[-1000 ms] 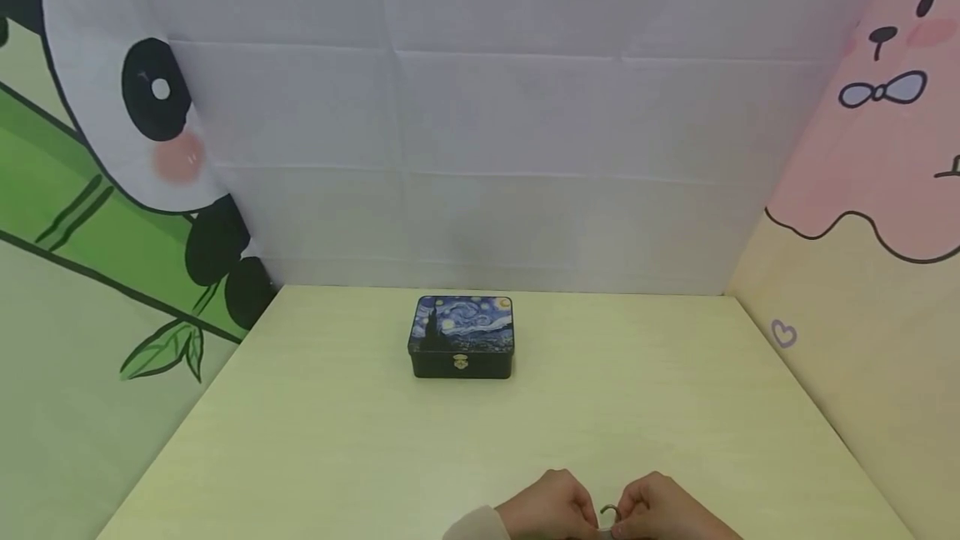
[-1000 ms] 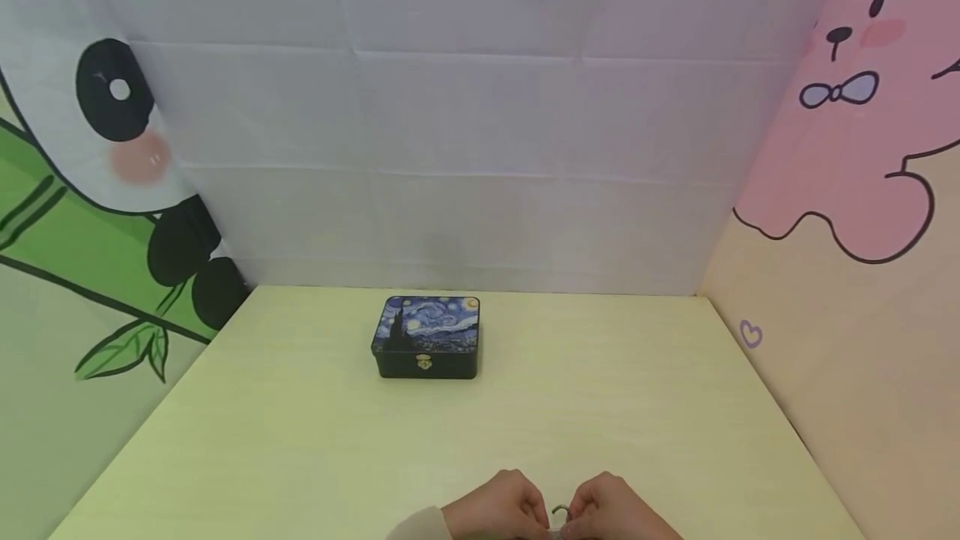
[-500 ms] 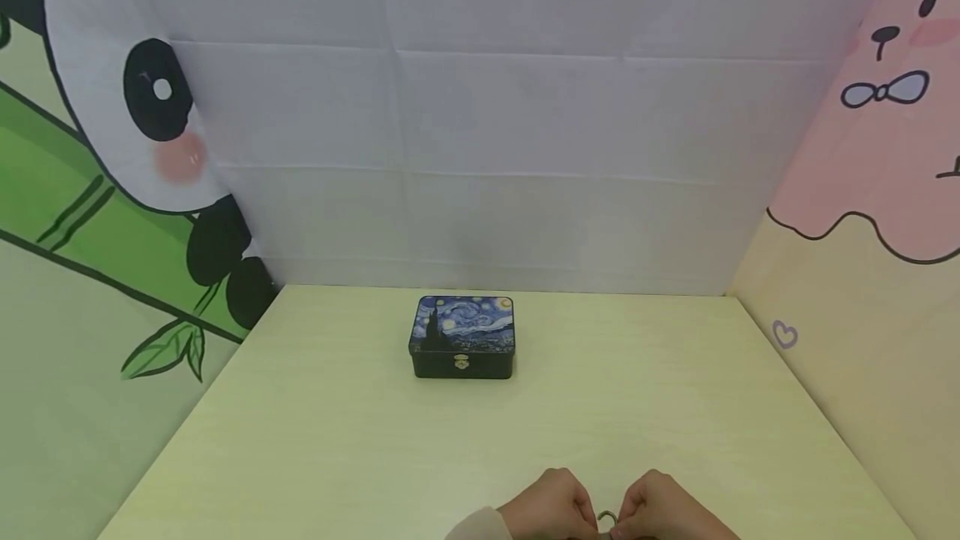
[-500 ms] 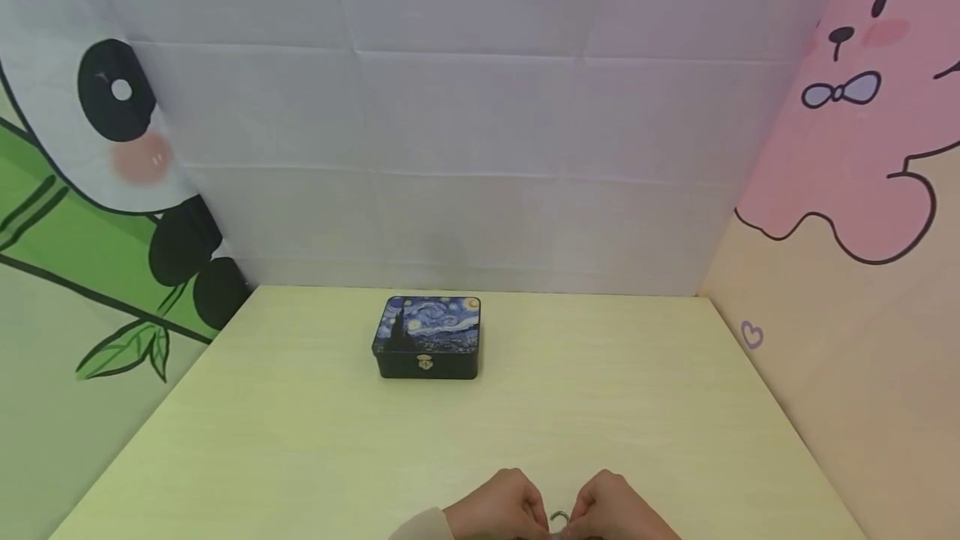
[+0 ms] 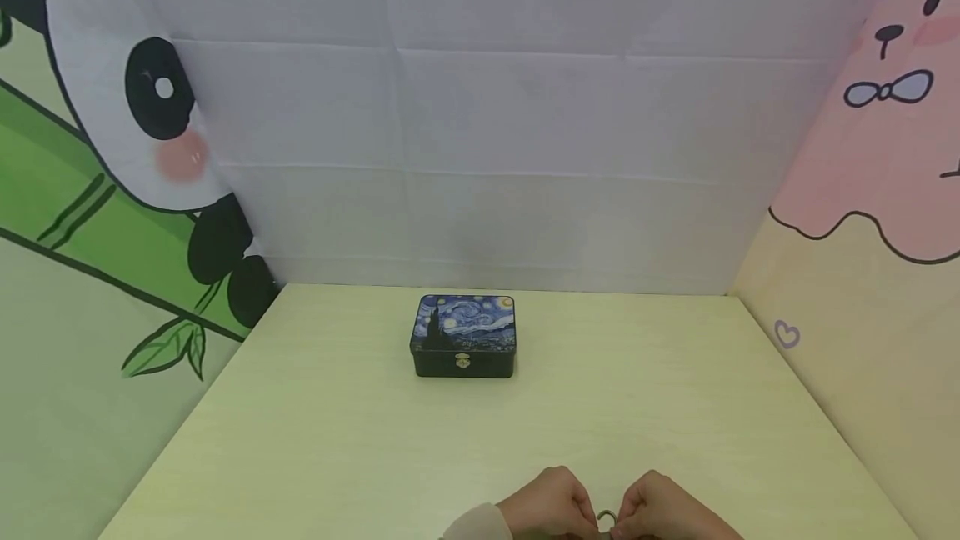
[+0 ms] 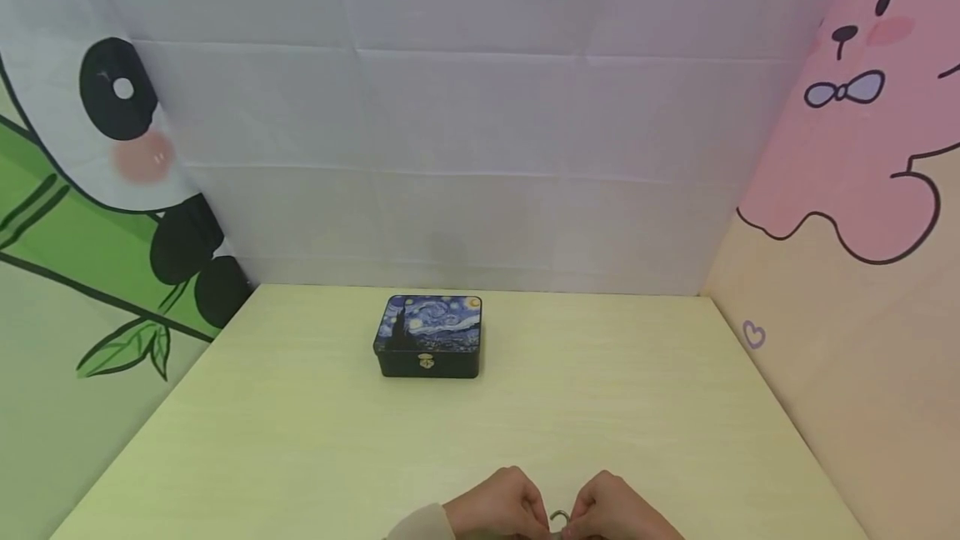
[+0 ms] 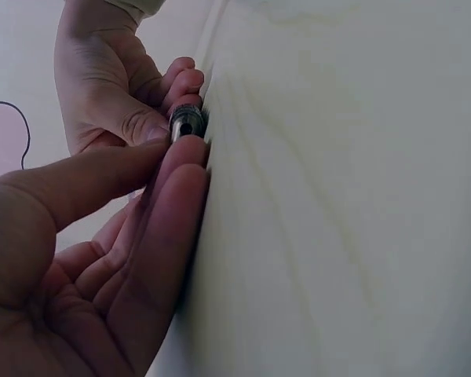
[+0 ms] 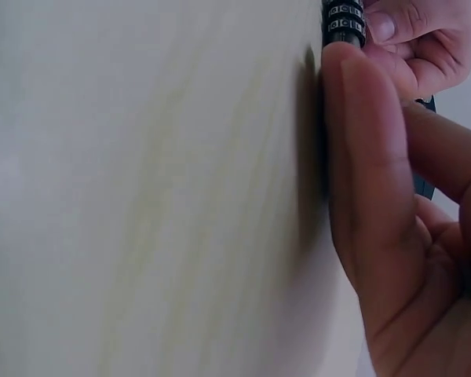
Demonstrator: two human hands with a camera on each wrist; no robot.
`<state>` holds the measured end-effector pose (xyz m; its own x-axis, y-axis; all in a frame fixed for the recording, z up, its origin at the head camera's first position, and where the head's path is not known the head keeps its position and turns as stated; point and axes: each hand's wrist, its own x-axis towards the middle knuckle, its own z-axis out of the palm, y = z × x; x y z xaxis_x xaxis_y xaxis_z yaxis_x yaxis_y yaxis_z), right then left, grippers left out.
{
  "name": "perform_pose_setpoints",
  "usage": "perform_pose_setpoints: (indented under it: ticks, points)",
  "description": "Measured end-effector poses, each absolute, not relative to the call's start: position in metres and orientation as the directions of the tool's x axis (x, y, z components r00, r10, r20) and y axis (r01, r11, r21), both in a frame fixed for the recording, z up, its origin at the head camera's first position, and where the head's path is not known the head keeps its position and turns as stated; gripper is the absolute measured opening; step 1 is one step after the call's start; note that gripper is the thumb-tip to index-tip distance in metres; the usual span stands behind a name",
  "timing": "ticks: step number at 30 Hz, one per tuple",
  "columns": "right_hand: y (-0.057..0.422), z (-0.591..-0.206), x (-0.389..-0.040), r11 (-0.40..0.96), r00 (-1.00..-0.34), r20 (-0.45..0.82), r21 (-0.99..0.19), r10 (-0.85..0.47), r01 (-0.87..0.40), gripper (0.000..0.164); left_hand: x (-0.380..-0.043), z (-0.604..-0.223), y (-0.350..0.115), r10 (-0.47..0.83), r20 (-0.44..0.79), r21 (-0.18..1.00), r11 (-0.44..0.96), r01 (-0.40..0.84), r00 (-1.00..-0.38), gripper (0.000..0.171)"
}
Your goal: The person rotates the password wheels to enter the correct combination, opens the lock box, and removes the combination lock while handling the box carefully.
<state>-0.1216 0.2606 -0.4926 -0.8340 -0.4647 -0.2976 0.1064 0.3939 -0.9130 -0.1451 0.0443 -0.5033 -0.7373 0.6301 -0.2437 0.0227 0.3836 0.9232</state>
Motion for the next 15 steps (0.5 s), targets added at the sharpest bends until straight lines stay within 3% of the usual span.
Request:
perform_pose_setpoints:
  ticks: [9, 15]
  points:
    - [0.271, -0.495, -0.130, 0.330, -0.756, -0.325, -0.932, -0.568, 0.152, 0.028, -0.159, -0.495, 0.028, 0.706, -0.294, 0.925, 0.380, -0.005, -0.644, 0.005]
    - [0.271, -0.482, -0.137, 0.408, -0.783, -0.351, -0.903, -0.514, 0.137, 0.020, -0.174, -0.480, -0.003, 0.675, -0.275, 0.897, 0.437, 0.072, -0.685, 0.004]
